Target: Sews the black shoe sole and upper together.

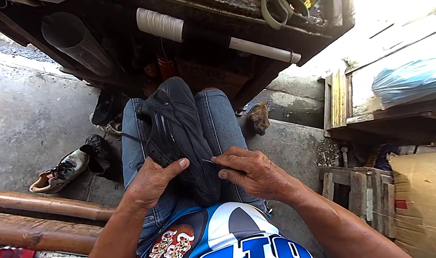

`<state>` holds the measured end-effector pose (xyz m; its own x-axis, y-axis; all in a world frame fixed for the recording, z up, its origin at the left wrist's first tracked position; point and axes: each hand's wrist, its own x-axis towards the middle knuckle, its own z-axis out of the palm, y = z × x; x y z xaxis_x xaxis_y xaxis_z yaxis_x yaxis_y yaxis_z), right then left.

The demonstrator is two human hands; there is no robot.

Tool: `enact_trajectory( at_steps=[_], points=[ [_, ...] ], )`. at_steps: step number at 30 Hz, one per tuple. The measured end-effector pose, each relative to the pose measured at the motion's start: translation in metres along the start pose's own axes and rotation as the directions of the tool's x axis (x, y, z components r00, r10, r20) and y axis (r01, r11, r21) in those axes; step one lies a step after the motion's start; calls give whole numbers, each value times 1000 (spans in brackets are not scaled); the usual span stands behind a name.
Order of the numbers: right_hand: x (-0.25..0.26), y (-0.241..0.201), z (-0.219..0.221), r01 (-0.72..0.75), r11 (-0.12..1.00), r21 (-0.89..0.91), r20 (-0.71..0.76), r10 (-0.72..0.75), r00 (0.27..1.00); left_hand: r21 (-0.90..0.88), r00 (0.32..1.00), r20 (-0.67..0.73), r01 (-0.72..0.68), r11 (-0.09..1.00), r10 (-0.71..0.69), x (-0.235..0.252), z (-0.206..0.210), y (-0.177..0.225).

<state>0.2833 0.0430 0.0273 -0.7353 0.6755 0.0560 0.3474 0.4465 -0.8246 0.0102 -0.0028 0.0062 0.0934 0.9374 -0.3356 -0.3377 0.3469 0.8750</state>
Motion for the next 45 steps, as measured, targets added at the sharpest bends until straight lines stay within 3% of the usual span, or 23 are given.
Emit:
enact_trajectory(
  at_steps=[16, 23, 34, 40, 45],
  points=[
    [10, -8, -11, -15, 988, -155, 83, 28, 996, -4, 989, 145, 25, 1000, -24, 3, -8, 1],
    [28, -16, -27, 114, 934, -339, 207, -44, 977, -21, 970, 240, 41, 999, -35, 4, -14, 1],
    [51, -21, -32, 233, 837, -496, 323, -72, 944, -17, 970, 242, 20, 1000, -15, 6, -6, -1],
    [61, -30, -19, 253, 771, -584, 377, -18, 926, 17, 974, 225, 6, 1000, -9, 6, -4, -2],
    [63, -29, -17, 245, 786, -568, 364, -26, 931, 4, 974, 225, -1, 1000, 0, 6, -5, -4]
  ],
)
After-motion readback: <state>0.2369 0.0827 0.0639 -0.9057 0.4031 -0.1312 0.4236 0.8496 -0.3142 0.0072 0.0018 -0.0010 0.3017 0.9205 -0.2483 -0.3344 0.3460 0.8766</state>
